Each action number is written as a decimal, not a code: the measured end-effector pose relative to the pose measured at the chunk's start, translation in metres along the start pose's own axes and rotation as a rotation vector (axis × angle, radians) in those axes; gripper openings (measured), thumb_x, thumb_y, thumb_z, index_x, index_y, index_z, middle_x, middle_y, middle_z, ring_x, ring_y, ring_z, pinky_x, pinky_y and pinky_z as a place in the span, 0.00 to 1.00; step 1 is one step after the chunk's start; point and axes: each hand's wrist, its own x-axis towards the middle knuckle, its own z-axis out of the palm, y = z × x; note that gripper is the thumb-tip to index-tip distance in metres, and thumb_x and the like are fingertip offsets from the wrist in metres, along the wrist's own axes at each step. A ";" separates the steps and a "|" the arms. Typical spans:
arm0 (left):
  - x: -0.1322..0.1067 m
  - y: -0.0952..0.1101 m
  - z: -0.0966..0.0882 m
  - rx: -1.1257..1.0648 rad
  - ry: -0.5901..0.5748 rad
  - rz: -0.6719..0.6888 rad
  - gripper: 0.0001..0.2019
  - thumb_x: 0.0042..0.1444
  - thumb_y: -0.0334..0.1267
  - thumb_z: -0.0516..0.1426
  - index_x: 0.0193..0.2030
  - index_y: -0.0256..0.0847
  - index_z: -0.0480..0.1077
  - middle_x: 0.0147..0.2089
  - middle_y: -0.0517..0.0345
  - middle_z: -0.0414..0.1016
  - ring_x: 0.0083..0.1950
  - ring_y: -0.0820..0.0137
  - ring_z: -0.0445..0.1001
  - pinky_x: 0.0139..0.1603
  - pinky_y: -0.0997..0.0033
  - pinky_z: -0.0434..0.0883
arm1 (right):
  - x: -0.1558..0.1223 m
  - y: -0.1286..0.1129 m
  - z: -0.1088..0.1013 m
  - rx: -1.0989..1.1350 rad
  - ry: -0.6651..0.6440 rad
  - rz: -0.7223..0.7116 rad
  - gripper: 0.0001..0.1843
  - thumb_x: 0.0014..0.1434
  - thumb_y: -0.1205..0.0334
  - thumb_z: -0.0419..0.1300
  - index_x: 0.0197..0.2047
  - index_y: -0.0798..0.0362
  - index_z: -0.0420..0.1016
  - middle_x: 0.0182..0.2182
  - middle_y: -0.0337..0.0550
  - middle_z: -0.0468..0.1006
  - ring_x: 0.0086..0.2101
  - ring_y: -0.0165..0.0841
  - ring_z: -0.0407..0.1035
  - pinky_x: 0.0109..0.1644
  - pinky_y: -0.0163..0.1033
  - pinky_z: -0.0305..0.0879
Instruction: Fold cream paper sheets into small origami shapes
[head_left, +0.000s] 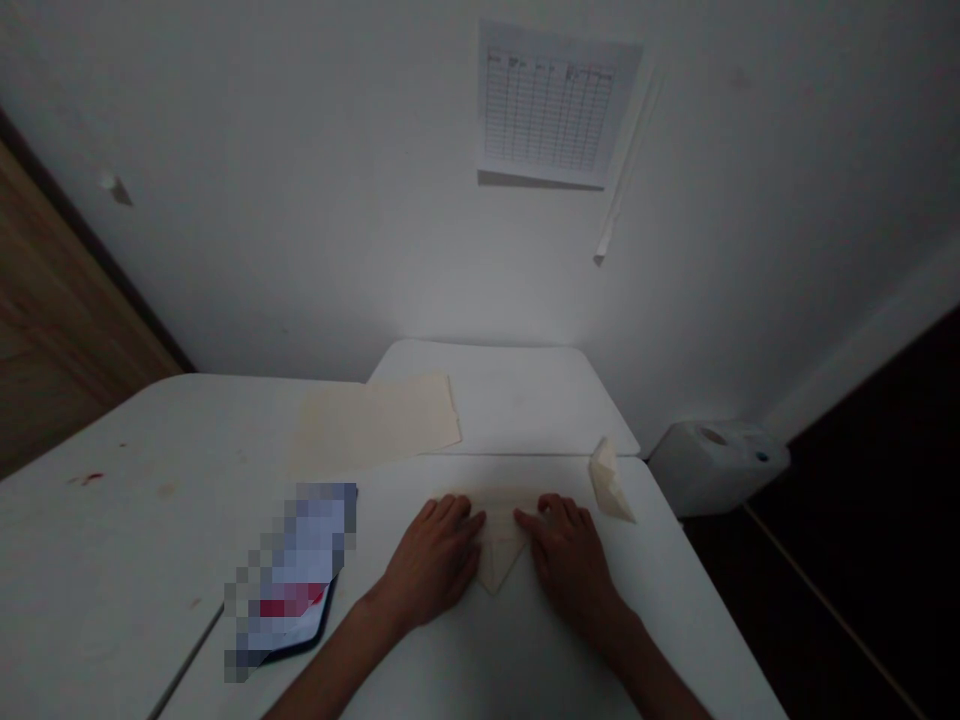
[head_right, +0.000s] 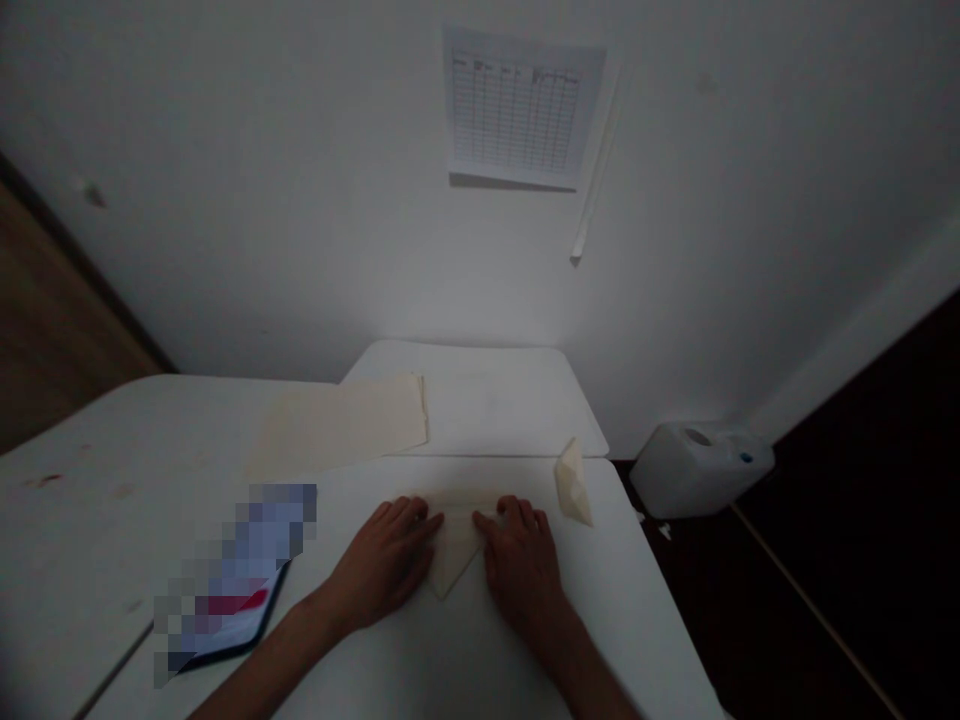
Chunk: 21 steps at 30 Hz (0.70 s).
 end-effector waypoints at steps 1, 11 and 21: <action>0.000 0.000 -0.001 -0.003 0.000 -0.002 0.17 0.60 0.34 0.51 0.56 0.40 0.66 0.49 0.47 0.66 0.50 0.57 0.63 0.52 0.53 0.63 | -0.001 0.002 0.000 -0.003 0.006 0.009 0.24 0.60 0.72 0.55 0.56 0.40 0.70 0.48 0.46 0.69 0.49 0.41 0.61 0.52 0.45 0.55; -0.001 -0.001 0.002 0.000 0.000 -0.005 0.18 0.60 0.34 0.51 0.57 0.41 0.65 0.51 0.47 0.65 0.52 0.57 0.63 0.53 0.53 0.62 | -0.010 0.021 0.001 -0.036 0.056 0.042 0.23 0.59 0.72 0.55 0.56 0.42 0.70 0.46 0.47 0.68 0.46 0.41 0.62 0.50 0.45 0.57; -0.001 -0.002 0.003 0.003 -0.003 -0.009 0.18 0.61 0.34 0.51 0.58 0.41 0.65 0.51 0.46 0.65 0.52 0.56 0.62 0.53 0.53 0.62 | -0.015 0.025 0.005 -0.035 0.146 0.032 0.17 0.62 0.70 0.53 0.53 0.49 0.71 0.44 0.48 0.70 0.44 0.41 0.64 0.50 0.47 0.60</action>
